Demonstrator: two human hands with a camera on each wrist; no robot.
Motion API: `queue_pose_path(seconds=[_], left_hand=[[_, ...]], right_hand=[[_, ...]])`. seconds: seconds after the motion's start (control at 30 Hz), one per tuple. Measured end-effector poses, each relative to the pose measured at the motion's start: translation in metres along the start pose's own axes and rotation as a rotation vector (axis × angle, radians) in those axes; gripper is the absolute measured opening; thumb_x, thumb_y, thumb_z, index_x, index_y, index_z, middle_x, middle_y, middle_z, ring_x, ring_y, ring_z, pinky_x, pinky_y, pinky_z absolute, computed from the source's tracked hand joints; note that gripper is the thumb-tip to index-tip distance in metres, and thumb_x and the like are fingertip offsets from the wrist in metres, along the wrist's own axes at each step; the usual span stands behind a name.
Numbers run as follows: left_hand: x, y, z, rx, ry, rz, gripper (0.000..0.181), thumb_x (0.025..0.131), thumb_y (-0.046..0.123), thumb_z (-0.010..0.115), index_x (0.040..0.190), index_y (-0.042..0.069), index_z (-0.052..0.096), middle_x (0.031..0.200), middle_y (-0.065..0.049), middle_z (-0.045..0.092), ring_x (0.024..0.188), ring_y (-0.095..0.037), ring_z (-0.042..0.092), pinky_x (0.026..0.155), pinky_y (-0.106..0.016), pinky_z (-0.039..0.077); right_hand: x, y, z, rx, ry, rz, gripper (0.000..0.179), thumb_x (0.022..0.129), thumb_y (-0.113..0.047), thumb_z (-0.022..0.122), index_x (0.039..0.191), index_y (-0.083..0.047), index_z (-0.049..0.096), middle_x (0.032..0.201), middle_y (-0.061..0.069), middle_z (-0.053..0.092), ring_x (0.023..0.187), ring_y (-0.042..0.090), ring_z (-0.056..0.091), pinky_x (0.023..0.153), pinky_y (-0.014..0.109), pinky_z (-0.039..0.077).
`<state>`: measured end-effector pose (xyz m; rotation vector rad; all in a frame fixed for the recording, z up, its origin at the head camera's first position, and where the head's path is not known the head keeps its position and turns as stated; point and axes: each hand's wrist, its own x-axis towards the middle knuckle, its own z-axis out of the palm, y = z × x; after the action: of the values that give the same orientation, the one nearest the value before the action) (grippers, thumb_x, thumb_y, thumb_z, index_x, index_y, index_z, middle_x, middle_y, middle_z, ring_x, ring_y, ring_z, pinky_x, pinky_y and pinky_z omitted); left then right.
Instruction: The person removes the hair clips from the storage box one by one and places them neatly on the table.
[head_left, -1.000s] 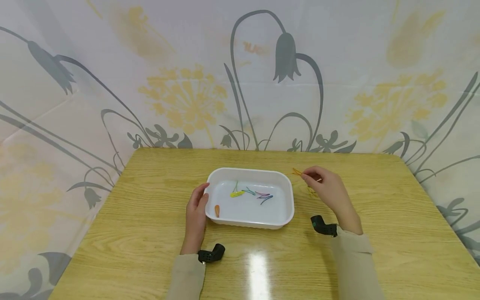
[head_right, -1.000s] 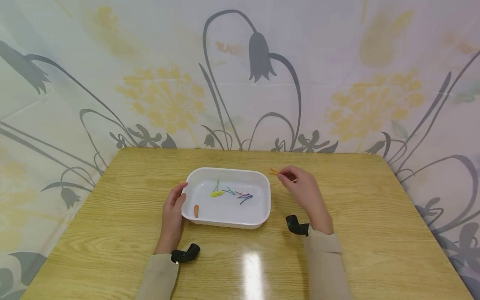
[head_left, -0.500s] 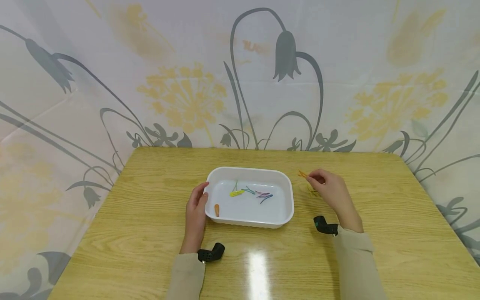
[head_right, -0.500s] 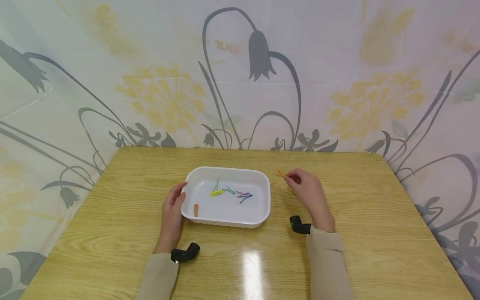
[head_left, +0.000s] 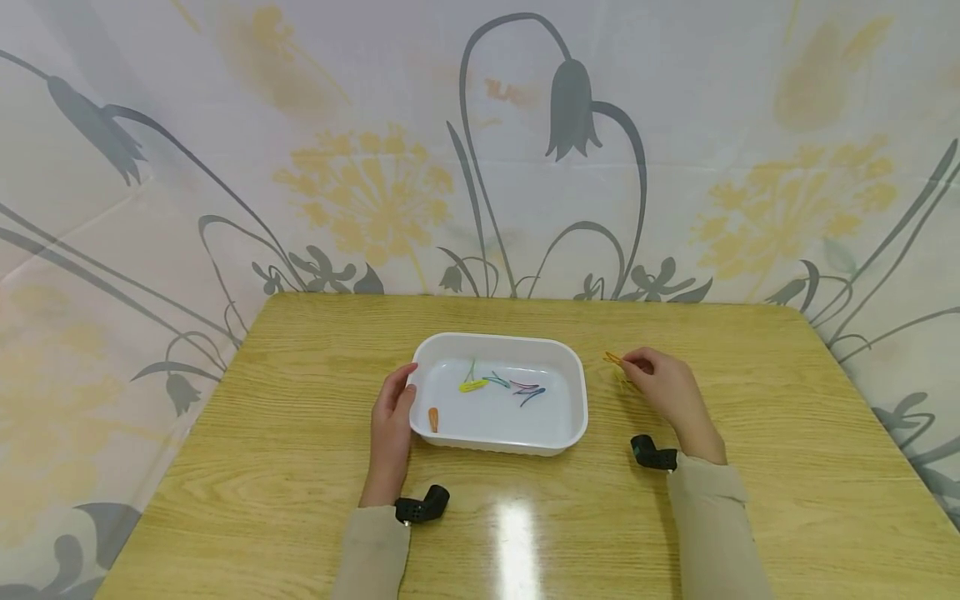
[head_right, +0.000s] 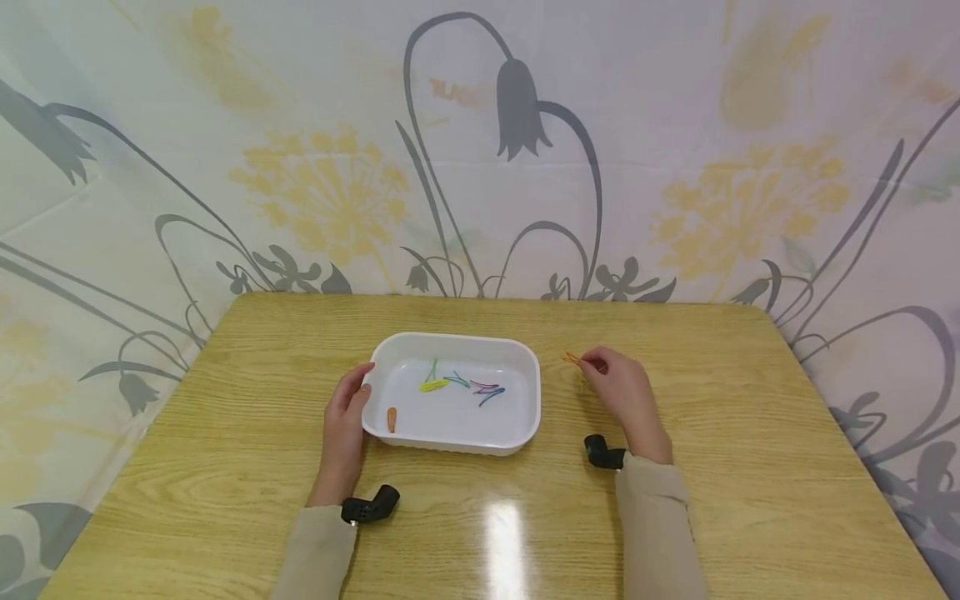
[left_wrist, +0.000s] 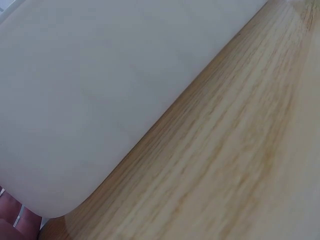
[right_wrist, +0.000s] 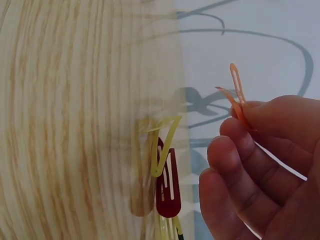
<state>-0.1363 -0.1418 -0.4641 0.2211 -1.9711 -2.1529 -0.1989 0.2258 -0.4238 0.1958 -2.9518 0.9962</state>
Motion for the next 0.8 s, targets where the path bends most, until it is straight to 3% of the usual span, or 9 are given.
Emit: queue_pose_path(seconds=[0.27,0.8], left_hand=[[0.001,-0.004,0.001,0.011,0.023,0.043,0.027,0.094,0.02,0.045,0.119,0.017,0.054,0.128,0.008,0.046,0.121,-0.003,0.037,0.099,-0.024,0.031],[0.001,-0.003,0.002,0.005,0.026,0.034,0.026,0.094,0.019,0.044,0.118,0.017,0.055,0.128,0.009,0.046,0.12,-0.003,0.038,0.098,-0.024,0.032]], right_hand=[[0.0,0.006,0.0,-0.012,0.011,0.062,0.03,0.091,-0.026,0.05,0.106,-0.003,0.062,0.1,0.015,0.061,0.086,0.028,0.054,0.073,0.042,0.043],[0.001,0.012,0.004,-0.019,0.038,0.136,0.03,0.09,-0.025,0.052,0.104,-0.001,0.063,0.1,0.018,0.062,0.087,0.032,0.055,0.071,0.044,0.043]])
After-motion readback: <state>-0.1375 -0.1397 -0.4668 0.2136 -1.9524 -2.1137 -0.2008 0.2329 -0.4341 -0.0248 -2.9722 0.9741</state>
